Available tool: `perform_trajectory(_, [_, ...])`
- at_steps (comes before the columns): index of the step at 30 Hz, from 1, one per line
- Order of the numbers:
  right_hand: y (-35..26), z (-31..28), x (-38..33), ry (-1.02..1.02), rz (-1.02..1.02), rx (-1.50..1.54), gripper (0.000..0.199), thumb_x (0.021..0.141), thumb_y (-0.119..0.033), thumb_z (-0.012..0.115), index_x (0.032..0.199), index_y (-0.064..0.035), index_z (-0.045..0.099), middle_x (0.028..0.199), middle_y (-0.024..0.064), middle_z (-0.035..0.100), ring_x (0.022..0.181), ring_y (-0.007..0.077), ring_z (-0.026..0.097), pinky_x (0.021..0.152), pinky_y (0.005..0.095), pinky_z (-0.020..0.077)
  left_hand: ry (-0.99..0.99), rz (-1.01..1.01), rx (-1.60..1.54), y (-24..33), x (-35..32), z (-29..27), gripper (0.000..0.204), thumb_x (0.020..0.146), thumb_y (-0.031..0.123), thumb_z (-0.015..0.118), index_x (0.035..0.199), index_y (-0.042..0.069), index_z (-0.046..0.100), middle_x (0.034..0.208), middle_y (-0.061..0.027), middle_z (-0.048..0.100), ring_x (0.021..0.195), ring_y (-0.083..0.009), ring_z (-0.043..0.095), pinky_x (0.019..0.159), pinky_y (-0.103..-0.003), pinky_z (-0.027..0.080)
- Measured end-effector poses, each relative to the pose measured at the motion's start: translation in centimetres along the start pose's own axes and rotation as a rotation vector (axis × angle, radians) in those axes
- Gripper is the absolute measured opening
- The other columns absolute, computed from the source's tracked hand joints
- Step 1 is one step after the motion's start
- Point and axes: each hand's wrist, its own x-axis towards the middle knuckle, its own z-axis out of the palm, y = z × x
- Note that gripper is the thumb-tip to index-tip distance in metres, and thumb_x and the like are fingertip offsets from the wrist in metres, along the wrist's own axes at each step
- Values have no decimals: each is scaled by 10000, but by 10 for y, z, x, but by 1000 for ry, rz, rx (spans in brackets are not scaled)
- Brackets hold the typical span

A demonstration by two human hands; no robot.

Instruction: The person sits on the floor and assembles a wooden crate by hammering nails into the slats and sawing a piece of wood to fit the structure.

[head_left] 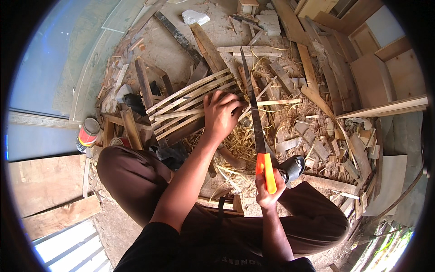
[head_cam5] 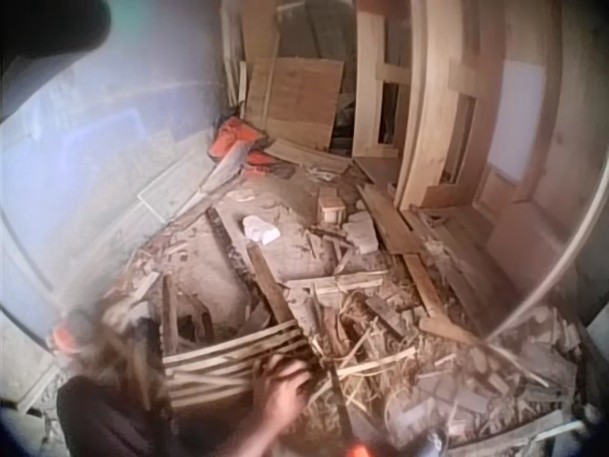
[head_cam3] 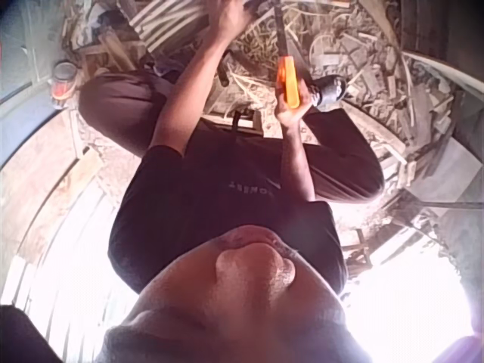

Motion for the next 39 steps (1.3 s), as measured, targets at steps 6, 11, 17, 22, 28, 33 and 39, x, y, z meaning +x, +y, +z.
perform_trajectory(6, [7, -4, -4, 0, 44, 15, 105, 853, -10, 745, 856, -21, 641, 678, 25, 604, 579, 94, 559, 565, 276, 451, 30, -14, -5, 2, 1, 0, 99, 776, 142, 839, 856, 168, 786, 973, 80, 716, 1041, -202, 620, 930, -443, 391])
perform_trajectory(11, [2, -15, -18, -13, -16, -76, 119, 860, -10, 734, 835, -28, 619, 639, 24, 579, 552, 97, 539, 543, 284, 443, 15, -9, 7, 2, 1, 0, 91, 774, 145, 840, 838, 164, 778, 963, 75, 707, 1033, -210, 616, 928, -445, 388])
perform_trajectory(17, [-14, 3, 8, 44, -17, -52, 80, 882, -13, 707, 862, -26, 631, 662, 15, 593, 584, 81, 538, 553, 281, 449, -10, -27, 11, -1, 1, 3, 94, 773, 141, 843, 816, 156, 760, 926, 56, 671, 1046, -225, 603, 930, -453, 381])
perform_trajectory(22, [1, -19, -26, -4, 45, -33, 104, 882, -17, 709, 843, -26, 613, 652, 19, 579, 575, 87, 530, 552, 277, 436, 7, -11, 1, 2, 1, 0, 111, 761, 108, 835, 814, 142, 744, 928, 43, 658, 1073, -233, 607, 929, -452, 378])
perform_trajectory(28, [-11, -6, -3, -7, 42, -34, 142, 891, -21, 711, 826, -37, 586, 646, -1, 542, 564, 80, 484, 538, 284, 405, 42, 4, 30, 2, 1, 2, 113, 761, 106, 840, 826, 136, 753, 940, 34, 668, 1136, -228, 610, 1030, -506, 352])
perform_trajectory(33, [-9, -23, -29, -21, 87, 3, 84, 871, 8, 675, 848, -33, 606, 655, 2, 546, 572, 101, 499, 551, 287, 420, -4, -20, 5, 3, 0, 1, 95, 787, 116, 834, 862, 149, 785, 958, 27, 664, 1161, -235, 588, 1067, -539, 334])
perform_trajectory(39, [-12, -7, 12, -28, 196, 94, 116, 873, 14, 662, 830, -30, 564, 683, 14, 526, 597, 102, 481, 554, 289, 406, -5, -22, -42, -2, 4, 5, 81, 788, 115, 833, 845, 131, 777, 971, 8, 678, 1165, -245, 592, 1052, -513, 360])
